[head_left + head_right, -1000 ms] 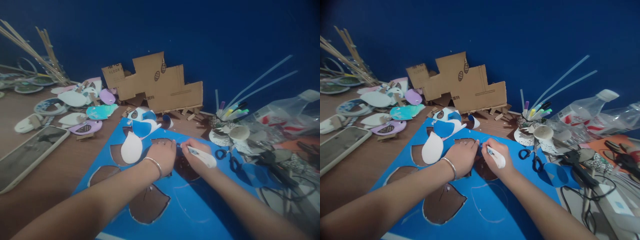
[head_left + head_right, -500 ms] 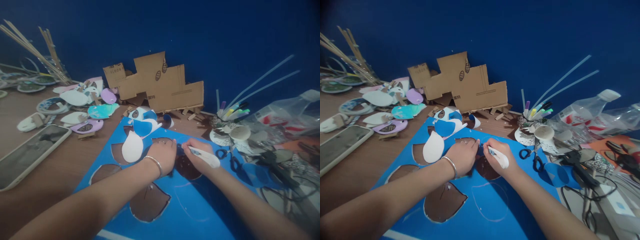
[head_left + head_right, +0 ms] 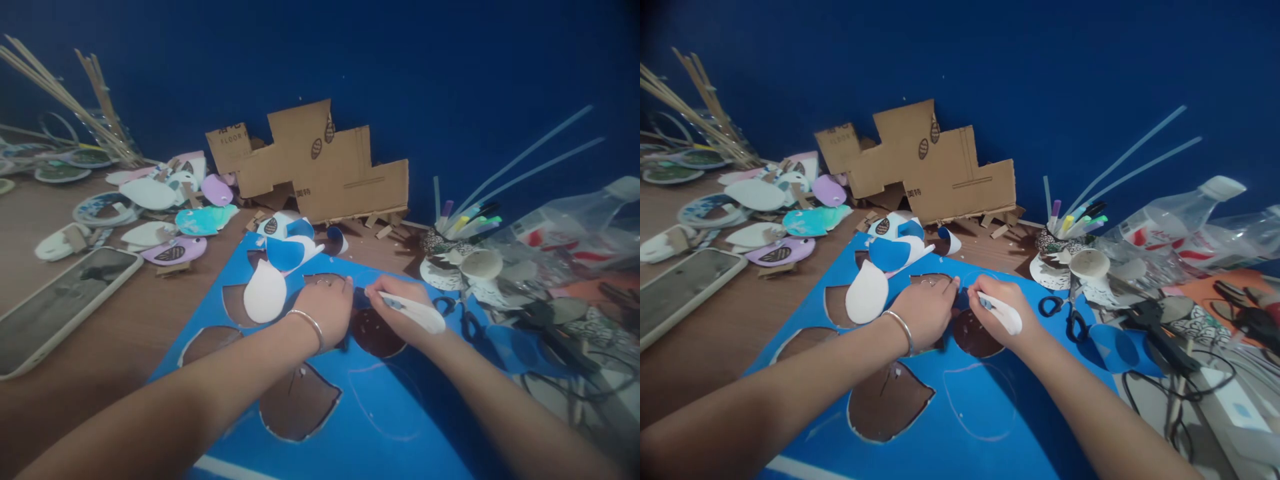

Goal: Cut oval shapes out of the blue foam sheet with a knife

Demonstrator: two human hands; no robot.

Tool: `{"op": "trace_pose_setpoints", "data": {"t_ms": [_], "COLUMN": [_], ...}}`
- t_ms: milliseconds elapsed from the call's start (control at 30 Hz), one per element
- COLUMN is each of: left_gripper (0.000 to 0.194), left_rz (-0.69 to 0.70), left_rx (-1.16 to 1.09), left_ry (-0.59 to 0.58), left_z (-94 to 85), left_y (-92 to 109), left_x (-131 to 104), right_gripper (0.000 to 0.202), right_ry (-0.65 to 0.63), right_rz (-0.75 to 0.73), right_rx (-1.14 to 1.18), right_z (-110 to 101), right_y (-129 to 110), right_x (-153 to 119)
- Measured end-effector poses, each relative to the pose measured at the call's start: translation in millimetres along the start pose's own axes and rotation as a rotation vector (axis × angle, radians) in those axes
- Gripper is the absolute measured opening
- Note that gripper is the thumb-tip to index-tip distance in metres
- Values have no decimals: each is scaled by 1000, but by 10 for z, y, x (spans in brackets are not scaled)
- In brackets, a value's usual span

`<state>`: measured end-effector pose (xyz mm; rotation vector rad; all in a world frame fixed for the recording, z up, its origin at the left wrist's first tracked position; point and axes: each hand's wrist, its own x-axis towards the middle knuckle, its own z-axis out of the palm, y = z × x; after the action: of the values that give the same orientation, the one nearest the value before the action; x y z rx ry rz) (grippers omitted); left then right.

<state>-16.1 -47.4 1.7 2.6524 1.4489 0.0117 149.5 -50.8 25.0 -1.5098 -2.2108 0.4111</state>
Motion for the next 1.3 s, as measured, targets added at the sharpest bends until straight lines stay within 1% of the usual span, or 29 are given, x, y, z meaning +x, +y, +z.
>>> {"op": "trace_pose_setpoints", "data": {"t_ms": [233,467,667,900,1100,1300], "left_gripper": [53,57,54,54,56,52], "left_rz": [15,17,10,13,20,15], "left_rx": [-3,8,16,12,3,-8], "left_ry": [19,6,9,2,7,-8], "left_z": [-9,12,0,-21,-21,-47], "left_y": [-5,-19,-15,-10,-17,-11], "left_x": [-7,0,-4,1,-4,2], "right_gripper": [24,24,24,22,24,22], "right_ry": [-94,-131,-170,-195,-243,-321], "right_rz": [-27,-37,-24,-29,-51,-117], "right_rx": [4,36,38,64,43,-9], "right_z": [-86,-131,-175,-171,-231,-296], "right_y": [12,17,-21,22,44,59], "right_x": [26,25,26,23,31,58]}}
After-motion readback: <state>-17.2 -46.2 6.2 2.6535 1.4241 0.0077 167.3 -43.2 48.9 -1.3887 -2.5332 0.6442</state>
